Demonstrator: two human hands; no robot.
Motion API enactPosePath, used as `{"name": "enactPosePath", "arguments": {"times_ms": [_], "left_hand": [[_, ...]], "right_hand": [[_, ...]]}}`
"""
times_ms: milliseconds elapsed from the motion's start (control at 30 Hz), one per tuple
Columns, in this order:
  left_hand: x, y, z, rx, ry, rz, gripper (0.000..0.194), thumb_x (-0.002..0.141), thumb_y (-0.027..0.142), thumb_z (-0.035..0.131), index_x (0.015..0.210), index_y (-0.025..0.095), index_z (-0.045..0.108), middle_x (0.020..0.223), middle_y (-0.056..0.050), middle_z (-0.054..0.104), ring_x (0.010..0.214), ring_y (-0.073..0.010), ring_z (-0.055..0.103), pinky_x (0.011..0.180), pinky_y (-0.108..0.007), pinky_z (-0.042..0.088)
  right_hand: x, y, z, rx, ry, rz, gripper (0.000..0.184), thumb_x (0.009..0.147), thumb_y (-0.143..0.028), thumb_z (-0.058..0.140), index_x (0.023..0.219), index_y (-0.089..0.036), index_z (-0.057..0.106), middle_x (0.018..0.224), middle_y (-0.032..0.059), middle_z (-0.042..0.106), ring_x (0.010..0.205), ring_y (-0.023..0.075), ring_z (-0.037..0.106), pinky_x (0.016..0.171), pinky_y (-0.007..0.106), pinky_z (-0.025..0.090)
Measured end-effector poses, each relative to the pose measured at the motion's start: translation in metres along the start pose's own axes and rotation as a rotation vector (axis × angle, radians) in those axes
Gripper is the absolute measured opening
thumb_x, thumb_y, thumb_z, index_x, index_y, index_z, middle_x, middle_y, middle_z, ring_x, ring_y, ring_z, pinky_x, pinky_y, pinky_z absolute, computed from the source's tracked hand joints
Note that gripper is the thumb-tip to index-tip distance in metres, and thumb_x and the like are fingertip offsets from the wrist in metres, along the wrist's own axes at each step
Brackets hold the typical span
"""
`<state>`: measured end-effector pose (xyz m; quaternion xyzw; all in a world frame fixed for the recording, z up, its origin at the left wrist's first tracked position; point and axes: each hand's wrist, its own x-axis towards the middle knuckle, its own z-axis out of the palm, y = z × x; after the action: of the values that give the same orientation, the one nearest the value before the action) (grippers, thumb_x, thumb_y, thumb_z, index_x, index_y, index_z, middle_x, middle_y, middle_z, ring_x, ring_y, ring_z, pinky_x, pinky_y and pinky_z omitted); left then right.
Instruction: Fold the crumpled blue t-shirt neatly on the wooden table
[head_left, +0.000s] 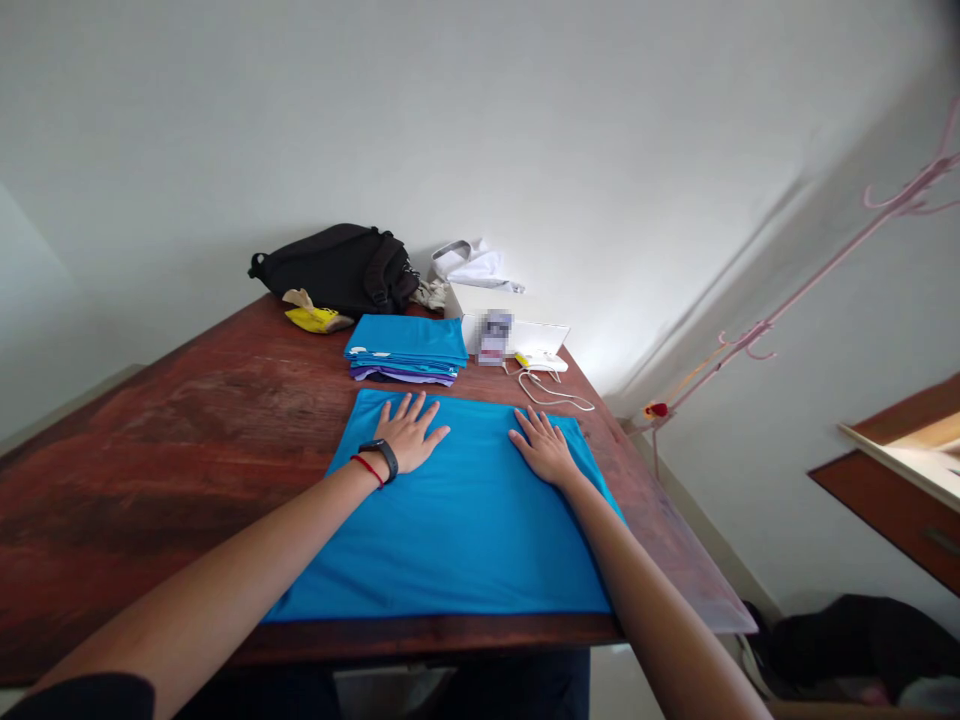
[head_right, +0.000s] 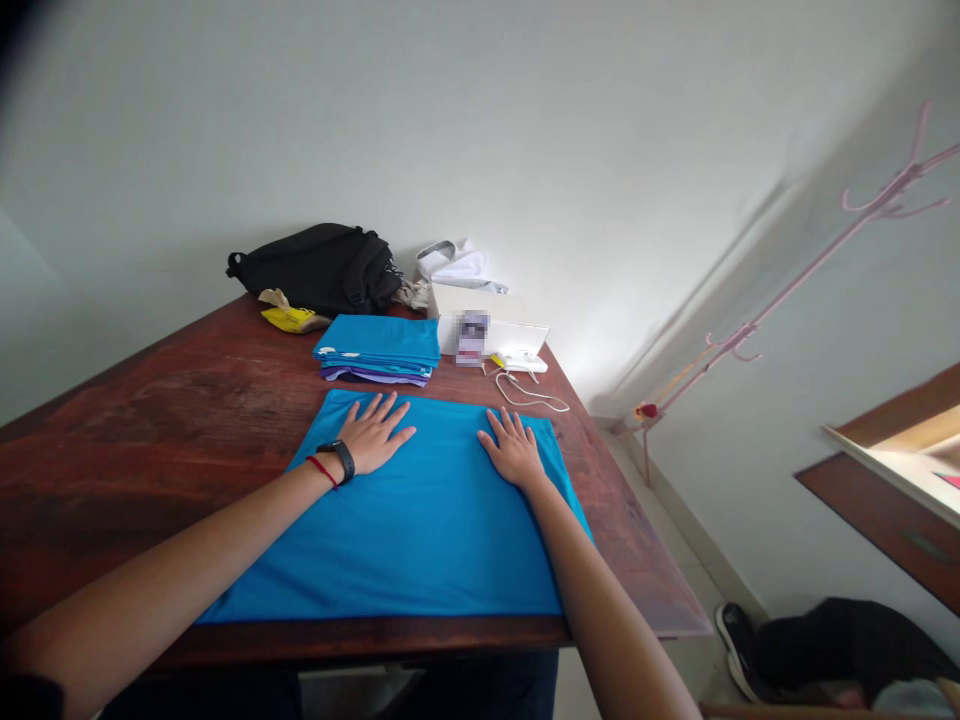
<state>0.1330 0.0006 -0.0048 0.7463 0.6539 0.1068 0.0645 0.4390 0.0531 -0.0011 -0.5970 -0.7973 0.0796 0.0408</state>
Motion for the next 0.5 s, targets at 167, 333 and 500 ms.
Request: {"name": "enactPosePath", "arguments": {"times_ms": [167,333,500], "left_hand": [[0.001,-0.002,0.002,-0.005,0.01,0.007,0.074,0.097,0.068,0.021,0.157,0.026,0.032,0.166,-0.007,0.017,0.152,-0.0347,0.014,0.117,-0.063,0.013],[0.001,-0.003,0.002,-0.005,0.007,0.011,0.073,0.097,0.068,0.021,0.157,0.027,0.032,0.166,-0.007,0.017,0.152,-0.0347,0.014,0.118,-0.063,0.013],[0.001,-0.003,0.001,-0.006,0.004,0.011,0.073,0.097,0.068,0.021,0.157,0.028,0.032,0.166,-0.007,0.017,0.152,-0.0346,0.014,0.118,-0.062,0.012]], "right_hand": [[0.0,0.0,0.001,0.019,0.006,-0.009,0.069,0.099,-0.068,0.022,0.158,-0.033,0.023,0.167,0.0019,0.013,0.154,0.0312,0.007,0.121,0.058,0.011],[0.0,0.01,0.002,0.023,0.021,0.014,0.067,0.1,-0.066,0.02,0.158,-0.033,0.026,0.167,0.0012,0.015,0.154,0.0314,0.009,0.121,0.058,0.013],[0.001,0.031,0.001,0.005,0.046,0.061,0.066,0.1,-0.065,0.021,0.157,-0.032,0.029,0.166,0.002,0.019,0.153,0.0308,0.013,0.121,0.057,0.015]]}}
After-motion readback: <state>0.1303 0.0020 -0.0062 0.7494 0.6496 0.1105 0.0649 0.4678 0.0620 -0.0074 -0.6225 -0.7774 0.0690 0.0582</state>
